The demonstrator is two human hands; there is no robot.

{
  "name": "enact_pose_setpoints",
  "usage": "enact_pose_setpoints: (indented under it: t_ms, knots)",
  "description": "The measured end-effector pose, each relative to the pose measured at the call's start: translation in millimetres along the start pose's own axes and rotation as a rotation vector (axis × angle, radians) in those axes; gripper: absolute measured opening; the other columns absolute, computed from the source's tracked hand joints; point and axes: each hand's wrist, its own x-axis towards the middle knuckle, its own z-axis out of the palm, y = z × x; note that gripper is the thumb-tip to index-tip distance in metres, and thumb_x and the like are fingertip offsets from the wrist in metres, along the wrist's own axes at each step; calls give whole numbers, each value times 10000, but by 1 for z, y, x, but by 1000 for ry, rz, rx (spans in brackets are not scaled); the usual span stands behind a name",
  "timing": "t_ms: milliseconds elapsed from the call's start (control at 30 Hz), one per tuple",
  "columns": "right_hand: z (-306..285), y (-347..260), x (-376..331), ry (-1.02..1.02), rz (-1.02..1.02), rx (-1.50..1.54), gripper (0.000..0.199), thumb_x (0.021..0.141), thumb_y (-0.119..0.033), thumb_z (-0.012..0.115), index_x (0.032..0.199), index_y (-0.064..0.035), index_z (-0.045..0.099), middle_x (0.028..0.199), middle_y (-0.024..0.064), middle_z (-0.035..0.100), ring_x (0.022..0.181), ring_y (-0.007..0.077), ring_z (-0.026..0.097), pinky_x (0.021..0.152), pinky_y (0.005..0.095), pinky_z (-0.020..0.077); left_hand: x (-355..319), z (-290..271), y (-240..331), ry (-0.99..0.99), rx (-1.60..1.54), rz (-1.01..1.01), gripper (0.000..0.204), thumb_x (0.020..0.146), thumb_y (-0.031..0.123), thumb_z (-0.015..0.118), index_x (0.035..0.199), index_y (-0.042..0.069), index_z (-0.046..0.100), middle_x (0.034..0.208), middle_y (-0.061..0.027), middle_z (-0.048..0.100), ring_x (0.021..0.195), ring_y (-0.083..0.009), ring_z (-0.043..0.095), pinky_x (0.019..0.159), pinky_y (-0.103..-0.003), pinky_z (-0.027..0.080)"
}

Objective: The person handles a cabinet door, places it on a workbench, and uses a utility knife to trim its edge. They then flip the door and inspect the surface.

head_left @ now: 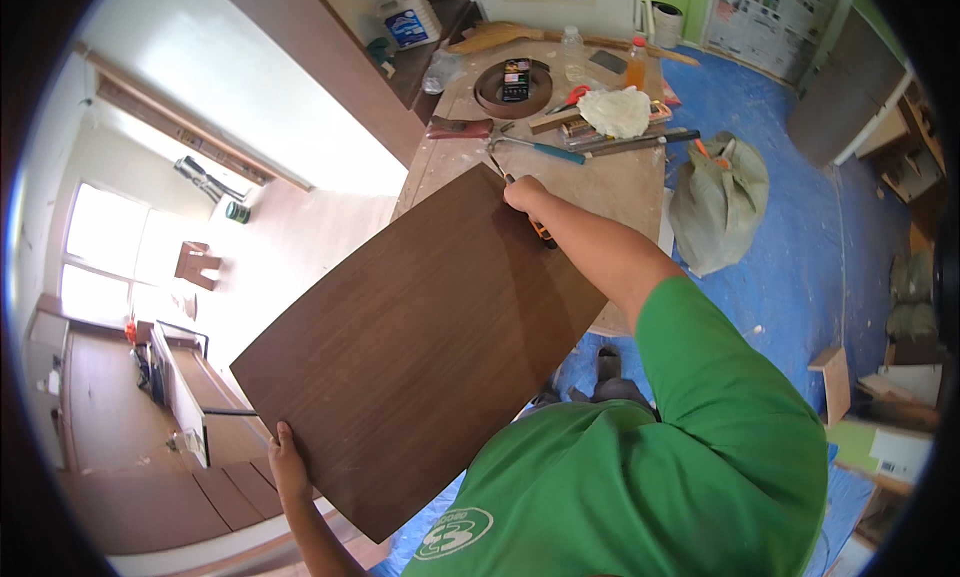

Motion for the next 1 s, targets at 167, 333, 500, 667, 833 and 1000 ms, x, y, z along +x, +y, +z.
enact_pose_setpoints:
  t_ms: [167,333,500,667,833,1000]
  knots:
    - [12,-4,19,-58,-59,-82,383,865,-199,551,1104,71,681,1175,303,651,1102,414,646,890,444,516,-52,10,26,25,-164,-10,520,1017,420,552,1203,-65,564,1145,-147,638,1059,-215,595,960,-356,461]
    - [25,-19,46,-183,-141,-248,390,857,-224,549,1099,46,695,1169,297,655,1115,407,640,912,434,509,-79,16,43,70,-301,-50,439,1003,391,578,1131,-28,593,1075,-127,657,972,-222,629,863,-367,512]
    - [51,-27,82,-269,-276,-481,422,874,-230,508,1180,1,684,1274,243,629,1194,371,611,994,413,484,-106,33,52,109,-387,-121,425,995,375,587,1132,-27,607,1079,-131,664,971,-231,637,876,-370,517]
    - [85,-19,116,-348,-212,-569,462,907,-278,519,1276,-27,636,1359,210,588,1262,350,569,1047,416,450,-115,44,49,170,-409,-114,390,998,351,565,1086,-22,632,1036,-112,670,932,-196,633,856,-328,500]
    - [86,-20,108,-298,-91,-515,509,926,-325,545,1356,-54,578,1420,163,553,1323,318,523,1088,401,413,-110,44,39,236,-350,-120,400,988,332,556,1081,-45,651,1054,-104,666,934,-188,623,867,-316,486]
    - [63,-38,76,-315,-139,-606,475,923,-283,545,1337,-58,597,1417,146,561,1334,307,513,1076,421,409,-112,44,44,245,-340,-120,405,981,337,570,1095,-43,653,1065,-104,664,955,-185,615,891,-314,473]
